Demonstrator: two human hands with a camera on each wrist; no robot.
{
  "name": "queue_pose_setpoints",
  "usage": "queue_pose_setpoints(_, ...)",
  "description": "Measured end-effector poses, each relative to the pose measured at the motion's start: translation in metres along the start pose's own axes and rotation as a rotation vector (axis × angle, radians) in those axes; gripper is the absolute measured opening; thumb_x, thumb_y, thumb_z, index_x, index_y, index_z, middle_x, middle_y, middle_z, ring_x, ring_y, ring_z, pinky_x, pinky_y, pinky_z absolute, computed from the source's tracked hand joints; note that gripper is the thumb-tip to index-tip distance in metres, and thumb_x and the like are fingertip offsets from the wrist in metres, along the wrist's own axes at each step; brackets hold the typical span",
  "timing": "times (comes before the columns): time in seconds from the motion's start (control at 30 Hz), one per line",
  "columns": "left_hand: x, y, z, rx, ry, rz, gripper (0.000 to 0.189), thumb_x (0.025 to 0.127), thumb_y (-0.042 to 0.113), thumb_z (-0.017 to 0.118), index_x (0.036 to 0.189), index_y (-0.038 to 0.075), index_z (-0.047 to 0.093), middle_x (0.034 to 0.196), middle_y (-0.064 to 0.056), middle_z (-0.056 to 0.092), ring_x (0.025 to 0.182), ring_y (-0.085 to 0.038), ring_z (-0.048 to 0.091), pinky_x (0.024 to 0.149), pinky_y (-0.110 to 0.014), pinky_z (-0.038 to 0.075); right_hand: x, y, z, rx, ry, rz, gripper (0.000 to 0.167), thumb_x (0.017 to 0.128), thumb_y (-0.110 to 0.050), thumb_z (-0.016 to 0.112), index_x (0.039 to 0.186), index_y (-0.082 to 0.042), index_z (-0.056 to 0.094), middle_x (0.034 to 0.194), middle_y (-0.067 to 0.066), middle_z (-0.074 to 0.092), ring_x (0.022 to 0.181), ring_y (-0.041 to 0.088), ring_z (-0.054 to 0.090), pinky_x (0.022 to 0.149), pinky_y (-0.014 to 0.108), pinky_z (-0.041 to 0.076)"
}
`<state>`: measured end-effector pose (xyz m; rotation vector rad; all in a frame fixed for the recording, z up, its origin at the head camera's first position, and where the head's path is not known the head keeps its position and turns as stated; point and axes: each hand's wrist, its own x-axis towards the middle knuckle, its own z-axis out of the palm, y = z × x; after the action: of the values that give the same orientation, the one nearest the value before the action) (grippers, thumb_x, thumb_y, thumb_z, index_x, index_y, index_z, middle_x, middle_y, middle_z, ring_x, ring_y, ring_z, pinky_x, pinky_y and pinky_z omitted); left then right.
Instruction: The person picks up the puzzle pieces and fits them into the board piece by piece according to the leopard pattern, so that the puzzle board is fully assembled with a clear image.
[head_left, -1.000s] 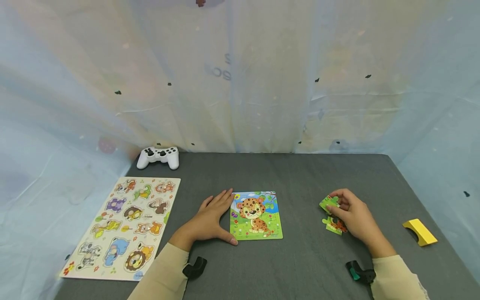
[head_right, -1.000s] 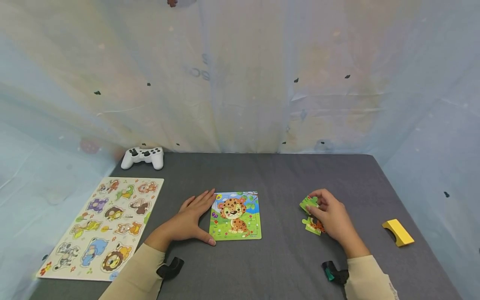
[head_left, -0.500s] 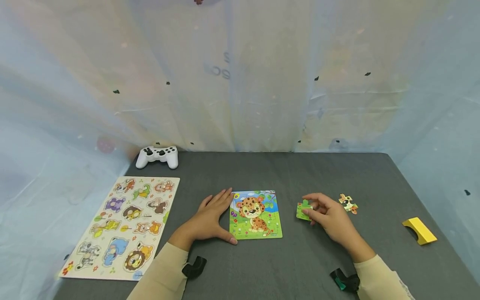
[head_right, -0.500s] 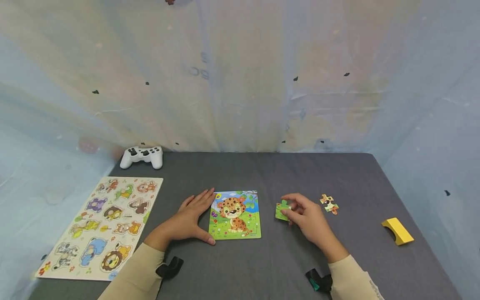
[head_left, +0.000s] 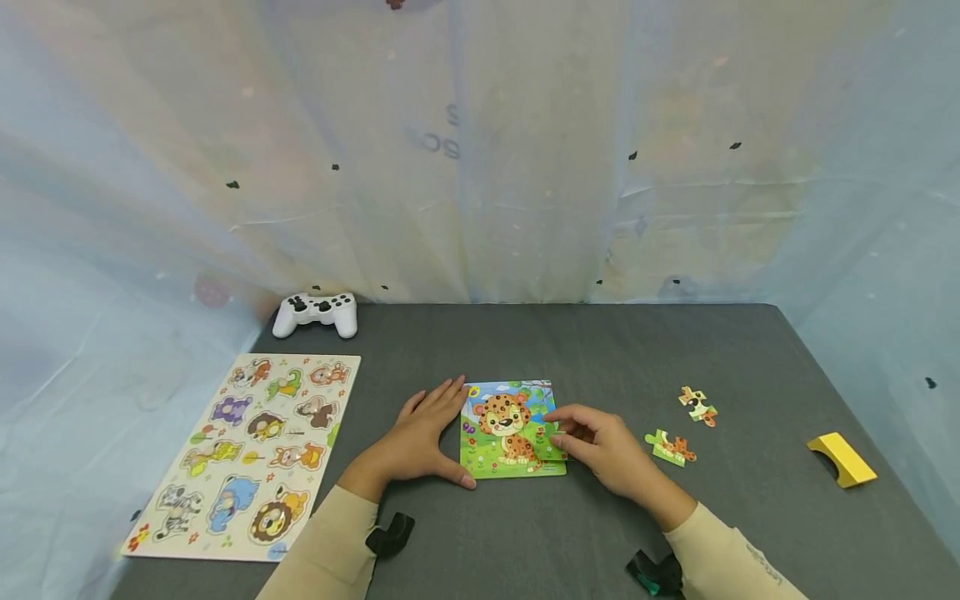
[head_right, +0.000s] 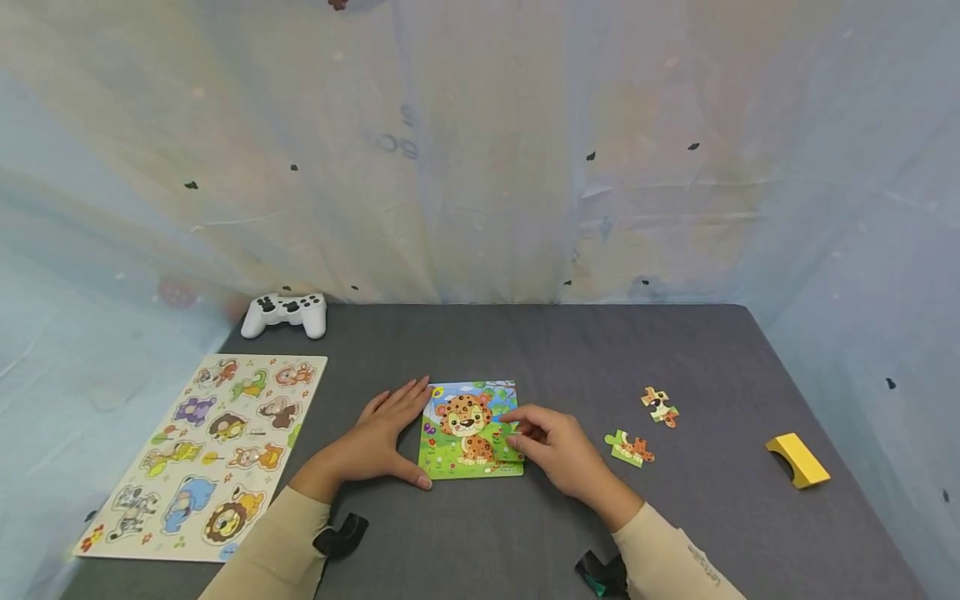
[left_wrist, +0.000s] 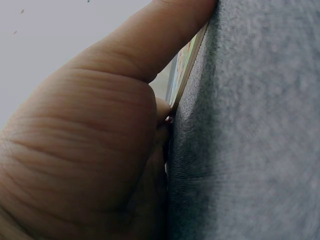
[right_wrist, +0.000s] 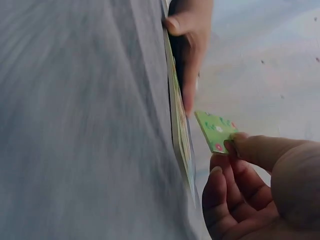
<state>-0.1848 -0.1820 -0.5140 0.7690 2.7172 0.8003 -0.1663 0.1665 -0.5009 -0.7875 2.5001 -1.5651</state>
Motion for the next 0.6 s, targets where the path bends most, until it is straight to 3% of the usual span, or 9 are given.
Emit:
queue_pose_setpoints(0.3,0.000,0.001,-0.001,-0.012,0.009,0.016,0.143,0.070,0.072,0.094,0.175,0.009,0.020,0.181,-0.006,0.009,0.166,-0.026,0.005,0.128,-0.062,0.001,0.021,-0.017,0.031,-0.012,-0.079,-0.061,0.025,0.106,-0.011,0.075,0.131,-0.006,0.077,0.100,-0.002,0.075,0.077,0.015,0.069,0.066,0.031,0.057)
queue_pose_setpoints(0.47,0.000,0.001,-0.001,-0.012,0.015,0.017,0.143,0.070,0.072,0.094,0.175,0.009,0.021,0.181,-0.006,0.010,0.166,-0.025,0.006,0.128,-0.061,0.001,0.033,-0.022,0.049,-0.045,-0.059,-0.095,0.023,0.103,-0.009,0.079,0.125,-0.009,0.079,0.104,-0.004,0.073,0.084,0.010,0.069,0.072,0.032,0.059)
queue_pose_setpoints(0.6,0.000,0.001,-0.001,-0.008,0.012,0.014,0.144,0.070,0.073,0.094,0.175,0.010,0.020,0.181,-0.005,0.009,0.166,-0.024,0.005,0.128,-0.060,0.001,0.040,-0.025,0.061,-0.052,-0.065,-0.080,0.025,0.102,-0.008,0.080,0.126,-0.010,0.078,0.097,-0.008,0.069,0.082,0.009,0.066,0.073,0.032,0.058)
